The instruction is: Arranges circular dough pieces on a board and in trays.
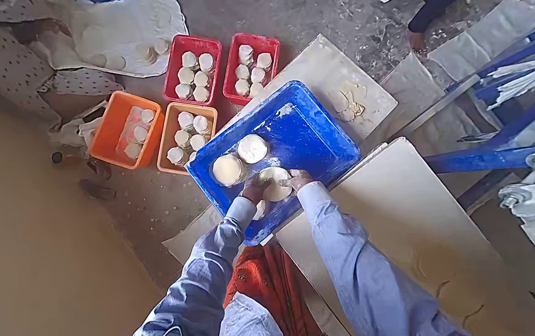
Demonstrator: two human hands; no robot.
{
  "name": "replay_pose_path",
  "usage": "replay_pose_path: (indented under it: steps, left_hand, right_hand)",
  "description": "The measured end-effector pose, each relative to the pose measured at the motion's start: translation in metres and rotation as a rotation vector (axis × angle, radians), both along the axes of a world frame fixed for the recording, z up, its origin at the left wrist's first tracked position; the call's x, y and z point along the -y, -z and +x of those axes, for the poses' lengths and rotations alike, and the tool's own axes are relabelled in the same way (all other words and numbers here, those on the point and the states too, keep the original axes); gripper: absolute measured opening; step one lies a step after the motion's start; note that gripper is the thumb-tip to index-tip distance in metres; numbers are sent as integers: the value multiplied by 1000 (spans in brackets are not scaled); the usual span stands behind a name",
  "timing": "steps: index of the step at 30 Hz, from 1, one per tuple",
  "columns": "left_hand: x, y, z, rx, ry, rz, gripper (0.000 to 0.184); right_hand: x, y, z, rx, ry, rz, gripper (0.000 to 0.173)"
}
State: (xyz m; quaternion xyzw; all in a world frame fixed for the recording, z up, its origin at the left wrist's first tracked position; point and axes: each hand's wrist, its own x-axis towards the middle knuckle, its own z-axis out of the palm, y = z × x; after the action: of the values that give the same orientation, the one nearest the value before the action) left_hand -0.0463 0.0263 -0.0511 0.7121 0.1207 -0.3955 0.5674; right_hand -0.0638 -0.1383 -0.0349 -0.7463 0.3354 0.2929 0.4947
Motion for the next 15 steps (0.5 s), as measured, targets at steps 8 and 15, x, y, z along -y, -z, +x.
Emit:
replay_pose_path:
  steps: [8,15]
  left_hand:
    - [20,21,26,182,431,563,58]
    - [18,-66,-42,507,199,386,47]
  right_hand:
    - [-21,-18,19,-147,-167,-304,48]
    - [-9,-115,-156,695,39,-321,34]
